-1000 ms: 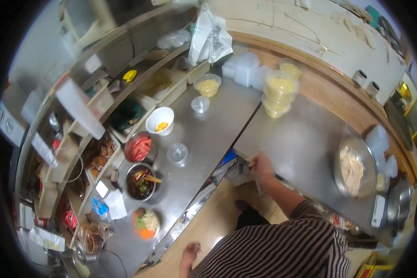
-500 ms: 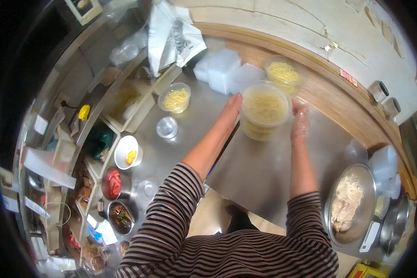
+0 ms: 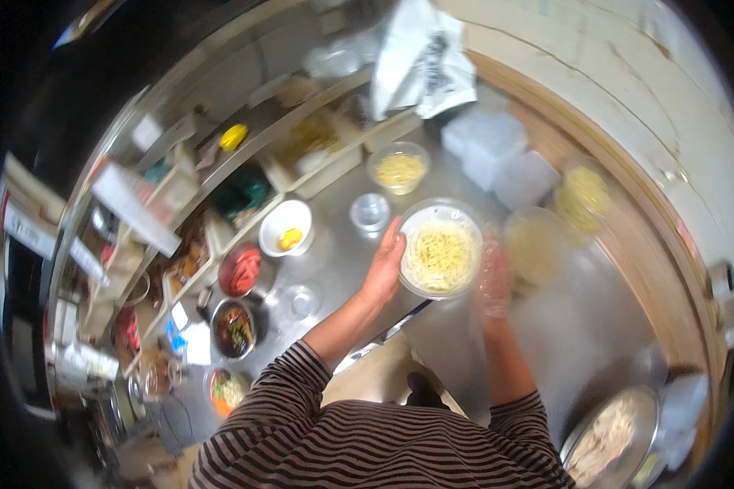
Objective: The person assembles two noodle dishes in a commercial kitchen. They place noodles in bowls, add shredded cucumber, carrots, and bean sprouts, then top with sliced meat and a dark sauce using chopsticks. The bowls are arranged on a stainless steel counter.
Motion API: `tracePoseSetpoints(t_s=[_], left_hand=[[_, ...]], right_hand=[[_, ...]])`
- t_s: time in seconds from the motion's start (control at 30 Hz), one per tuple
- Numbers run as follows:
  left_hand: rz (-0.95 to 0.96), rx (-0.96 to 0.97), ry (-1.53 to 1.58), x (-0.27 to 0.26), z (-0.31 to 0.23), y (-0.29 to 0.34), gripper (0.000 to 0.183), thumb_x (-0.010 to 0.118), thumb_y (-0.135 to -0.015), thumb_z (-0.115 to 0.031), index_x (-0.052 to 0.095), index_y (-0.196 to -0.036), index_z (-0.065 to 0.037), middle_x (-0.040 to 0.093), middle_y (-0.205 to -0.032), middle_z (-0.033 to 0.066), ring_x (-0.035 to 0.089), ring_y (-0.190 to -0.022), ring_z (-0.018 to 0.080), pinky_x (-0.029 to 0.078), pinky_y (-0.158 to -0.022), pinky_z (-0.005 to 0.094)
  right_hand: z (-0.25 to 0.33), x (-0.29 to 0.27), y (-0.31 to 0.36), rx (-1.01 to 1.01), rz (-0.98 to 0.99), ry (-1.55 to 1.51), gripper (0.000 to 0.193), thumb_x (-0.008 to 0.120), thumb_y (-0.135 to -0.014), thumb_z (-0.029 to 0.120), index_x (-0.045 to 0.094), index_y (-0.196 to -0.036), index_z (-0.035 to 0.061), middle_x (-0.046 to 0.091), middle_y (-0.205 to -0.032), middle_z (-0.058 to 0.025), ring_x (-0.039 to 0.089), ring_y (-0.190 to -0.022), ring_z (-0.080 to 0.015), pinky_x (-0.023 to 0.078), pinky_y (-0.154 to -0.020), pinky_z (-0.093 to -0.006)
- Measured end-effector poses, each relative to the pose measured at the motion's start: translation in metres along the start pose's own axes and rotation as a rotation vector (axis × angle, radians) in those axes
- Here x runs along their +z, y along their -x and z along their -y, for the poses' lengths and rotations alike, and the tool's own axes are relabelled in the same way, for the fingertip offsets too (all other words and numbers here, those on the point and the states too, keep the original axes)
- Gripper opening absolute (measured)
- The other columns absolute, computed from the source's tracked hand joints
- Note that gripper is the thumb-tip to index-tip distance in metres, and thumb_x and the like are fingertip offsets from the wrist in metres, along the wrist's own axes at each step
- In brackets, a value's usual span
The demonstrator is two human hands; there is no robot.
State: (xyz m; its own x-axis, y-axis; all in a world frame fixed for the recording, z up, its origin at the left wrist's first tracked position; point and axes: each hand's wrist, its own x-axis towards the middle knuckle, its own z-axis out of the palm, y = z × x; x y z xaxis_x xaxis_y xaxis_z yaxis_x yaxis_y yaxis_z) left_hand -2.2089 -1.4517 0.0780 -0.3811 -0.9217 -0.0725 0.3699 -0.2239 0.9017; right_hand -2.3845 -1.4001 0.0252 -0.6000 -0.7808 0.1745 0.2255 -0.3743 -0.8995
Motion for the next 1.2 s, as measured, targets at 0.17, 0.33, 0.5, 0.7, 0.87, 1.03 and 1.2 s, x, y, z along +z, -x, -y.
tracePoseSetpoints(t_s=[0.17, 0.33, 0.5, 0.7, 0.87, 1.03, 1.2], left_hand=[[-0.273, -0.062, -0.144, -0.101, 0.033, 0.022, 0.051, 0.038, -0.092, -0.033, 0.022, -0.135, -0.01, 0.037, -0.128, 0.0086, 0.033, -0.118, 0.0171, 0.028, -0.098, 0.0287], [-0.453, -0.22, -0.013, -0.143, 0.042, 0.038, 0.071, 0.023, -0.086, -0.058, 0.029, -0.13, -0.003, 0.035, -0.13, 0.0103, 0.033, -0.12, 0.0218, 0.028, -0.099, 0.034], [-0.574, -0.445, -0.12, -0.135, 0.025, 0.048, 0.057, 0.037, -0.087, -0.047, 0.042, -0.117, 0.001, 0.05, -0.11, 0.011, 0.049, -0.102, 0.0212, 0.047, -0.076, 0.0337], [-0.485, -0.433, -0.311, -0.135, 0.031, 0.046, 0.025, 0.053, -0.08, -0.02, 0.056, -0.092, 0.002, 0.057, -0.086, 0.0092, 0.057, -0.071, 0.0161, 0.049, -0.059, 0.0268], [-0.27, -0.371, -0.76, -0.145, 0.028, 0.11, 0.027, 0.053, -0.08, -0.025, 0.058, -0.092, -0.001, 0.059, -0.084, 0.0122, 0.055, -0.08, 0.0189, 0.044, -0.073, 0.0345], [-0.632, -0.424, -0.184, -0.131, 0.017, 0.229, 0.016, 0.057, -0.068, -0.014, 0.053, -0.057, -0.003, 0.052, -0.052, 0.0072, 0.053, -0.045, 0.018, 0.046, -0.043, 0.0313], [-1.006, -0.234, 0.066, -0.127, 0.052, 0.422, 0.011, 0.057, -0.068, -0.01, 0.058, -0.062, -0.001, 0.056, -0.058, 0.0066, 0.051, -0.051, 0.0137, 0.043, -0.047, 0.0286]], right_hand=[[-0.07, 0.05, 0.039, 0.305, 0.266, 0.428, 0.041, 0.051, -0.086, 0.018, 0.044, -0.121, -0.0001, 0.053, -0.109, -0.0118, 0.05, -0.096, -0.0166, 0.039, -0.085, -0.0276], [-0.088, 0.058, 0.032, 0.157, 0.434, 0.469, 0.033, 0.067, -0.075, 0.016, 0.058, -0.101, -0.0015, 0.057, -0.101, -0.0088, 0.052, -0.087, -0.0155, 0.042, -0.076, -0.0257], [0.007, 0.07, 0.015, 0.347, 0.303, 0.476, 0.02, 0.066, -0.074, 0.015, 0.062, -0.084, -0.0024, 0.055, -0.084, -0.0029, 0.051, -0.074, -0.0135, 0.041, -0.068, -0.0233], [-0.021, 0.032, -0.033, -0.047, 0.311, -0.234, 0.02, 0.058, -0.08, 0.019, 0.056, -0.084, -0.0004, 0.053, -0.097, -0.0095, 0.053, -0.091, -0.0229, 0.039, -0.085, -0.0326], [-0.089, -0.005, -0.037, -0.621, 0.686, 1.261, 0.038, 0.058, -0.08, 0.026, 0.052, -0.113, 0.0072, 0.049, -0.116, -0.0145, 0.043, -0.112, -0.0271, 0.035, -0.095, -0.0402], [-0.039, 0.008, 0.021, -0.946, 1.137, 1.086, 0.046, 0.038, -0.089, 0.032, 0.041, -0.124, 0.003, 0.033, -0.132, -0.0182, 0.036, -0.118, -0.0336, 0.031, -0.096, -0.0477], [0.02, 0.14, 0.16, -0.7, 1.526, 0.92, 0.046, 0.04, -0.088, 0.031, 0.04, -0.124, 0.0026, 0.038, -0.128, -0.018, 0.04, -0.115, -0.0311, 0.033, -0.094, -0.0468]])
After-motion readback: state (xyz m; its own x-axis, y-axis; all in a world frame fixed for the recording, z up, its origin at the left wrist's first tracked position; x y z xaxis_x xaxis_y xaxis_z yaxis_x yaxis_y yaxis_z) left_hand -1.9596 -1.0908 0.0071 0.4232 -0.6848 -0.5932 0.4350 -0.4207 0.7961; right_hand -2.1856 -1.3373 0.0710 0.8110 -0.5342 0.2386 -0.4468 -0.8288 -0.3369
